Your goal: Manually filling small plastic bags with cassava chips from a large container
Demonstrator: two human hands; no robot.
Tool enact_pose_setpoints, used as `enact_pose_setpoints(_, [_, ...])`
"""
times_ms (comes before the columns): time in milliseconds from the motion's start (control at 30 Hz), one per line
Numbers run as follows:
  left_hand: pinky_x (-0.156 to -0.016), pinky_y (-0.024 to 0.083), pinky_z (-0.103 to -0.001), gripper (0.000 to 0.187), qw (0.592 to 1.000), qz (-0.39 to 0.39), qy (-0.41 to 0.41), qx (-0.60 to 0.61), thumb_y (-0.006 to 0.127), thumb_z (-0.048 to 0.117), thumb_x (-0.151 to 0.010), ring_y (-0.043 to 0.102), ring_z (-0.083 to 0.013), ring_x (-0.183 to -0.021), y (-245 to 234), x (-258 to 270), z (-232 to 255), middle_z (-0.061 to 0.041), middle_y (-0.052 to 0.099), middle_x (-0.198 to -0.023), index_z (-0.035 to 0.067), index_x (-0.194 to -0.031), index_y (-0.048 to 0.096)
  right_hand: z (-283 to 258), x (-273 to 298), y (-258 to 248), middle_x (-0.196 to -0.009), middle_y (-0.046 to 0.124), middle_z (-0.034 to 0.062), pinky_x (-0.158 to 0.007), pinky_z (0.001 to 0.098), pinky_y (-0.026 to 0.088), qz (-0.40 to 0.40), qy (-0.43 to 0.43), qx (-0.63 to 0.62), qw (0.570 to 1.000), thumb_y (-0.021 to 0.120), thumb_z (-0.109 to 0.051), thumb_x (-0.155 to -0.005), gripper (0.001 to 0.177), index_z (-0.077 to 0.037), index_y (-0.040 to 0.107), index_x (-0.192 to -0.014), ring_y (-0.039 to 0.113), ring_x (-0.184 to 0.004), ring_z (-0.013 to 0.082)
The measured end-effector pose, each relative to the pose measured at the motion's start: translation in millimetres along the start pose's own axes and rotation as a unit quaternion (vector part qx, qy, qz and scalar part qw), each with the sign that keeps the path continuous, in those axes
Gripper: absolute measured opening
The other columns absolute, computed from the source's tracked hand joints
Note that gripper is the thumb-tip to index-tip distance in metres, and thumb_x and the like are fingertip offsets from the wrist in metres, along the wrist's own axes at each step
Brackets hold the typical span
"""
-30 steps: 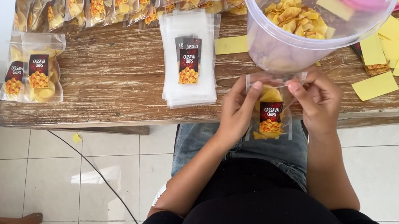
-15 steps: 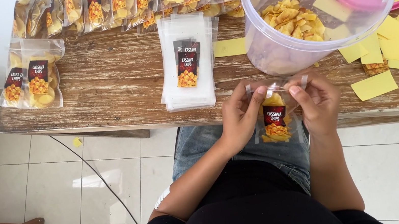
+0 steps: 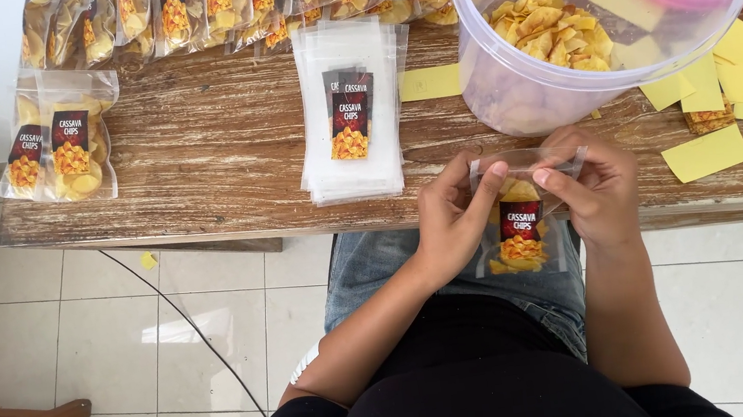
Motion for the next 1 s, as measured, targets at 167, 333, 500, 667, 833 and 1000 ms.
enact_pose_setpoints(167, [-0.068,0.057,-0.035,0.01,0.999,-0.022,-0.005,0.042,0.063,0.012,-0.104,0.062,-0.0113,-0.08,3.7,-0.9,3.6,-0.02,0.072,-0.084,0.004,-0.105,0.07,1.1,0.8,-2.8,-0.072,0.057,0.0168,-0.067,0.0304,0.046,0.023,0.0,-0.019,1.0,0.077,0.0,-0.085,0.015,0.007,0.066,-0.079,0.057,-0.071,0.0225])
enact_pose_setpoints(333, [-0.07,0.058,-0.035,0.007,0.998,-0.015,-0.003,0.053,0.061,0.009,-0.105,0.065,-0.0125,-0.081,3.5,-2.4,-3.3,-0.019,0.074,-0.094,0.003,-0.106,0.066,3.6,2.2,-4.7,-0.073,0.057,0.0186,-0.065,0.0307,0.046,0.031,0.002,-0.019,0.999,0.077,0.001,-0.086,0.015,0.009,0.065,-0.081,0.057,-0.072,0.0237])
enact_pose_setpoints(500, [-0.074,0.059,-0.032,0.008,0.998,0.013,-0.002,0.062,0.06,0.009,-0.106,0.062,-0.0084,-0.086,2.3,-3.3,0.4,-0.015,0.075,-0.097,0.004,-0.106,0.066,-18.4,-1.4,9.7,-0.079,0.061,0.0187,-0.07,0.0329,0.048,0.037,-0.013,0.048,0.998,0.075,-0.001,-0.09,0.012,0.008,0.07,-0.085,0.061,-0.077,0.0251])
enact_pose_setpoints(667, [-0.073,0.058,-0.032,0.008,0.998,0.028,-0.003,0.065,0.061,0.01,-0.106,0.061,-0.0091,-0.087,-0.7,-4.0,-12.6,-0.015,0.073,-0.09,0.003,-0.104,0.065,0.5,4.7,-3.6,-0.079,0.059,0.0177,-0.073,0.0332,0.047,0.062,-0.015,0.008,0.998,0.073,-0.002,-0.091,0.012,0.008,0.068,-0.086,0.058,-0.078,0.0229])
enact_pose_setpoints(833, [-0.075,0.058,-0.033,0.007,0.996,0.013,-0.01,0.082,0.062,0.01,-0.105,0.063,-0.01,-0.088,-0.3,-6.0,5.2,-0.016,0.073,-0.093,0.005,-0.102,0.065,-7.0,1.8,-0.2,-0.077,0.06,0.0193,-0.073,0.0346,0.049,0.051,-0.021,0.023,0.998,0.074,0.001,-0.09,0.012,0.01,0.068,-0.085,0.061,-0.076,0.0262])
enact_pose_setpoints(1000, [-0.076,0.058,-0.034,0.006,0.999,-0.012,0.04,-0.024,0.068,0.01,-0.1,0.074,-0.0199,-0.093,4.5,-2.6,25.7,-0.014,0.075,-0.099,0.007,-0.104,0.071,-13.1,3.0,3.6,-0.079,0.06,0.0219,-0.074,0.036,0.049,0.042,-0.027,0.039,0.998,0.074,0.001,-0.091,0.013,0.012,0.068,-0.086,0.06,-0.077,0.0276])
Point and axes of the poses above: each hand's wrist, its own x-axis away from the middle knuckle, its own y-axis out of the palm, z = x × y, the point moved 6 cm from there along -x, towards the middle knuckle
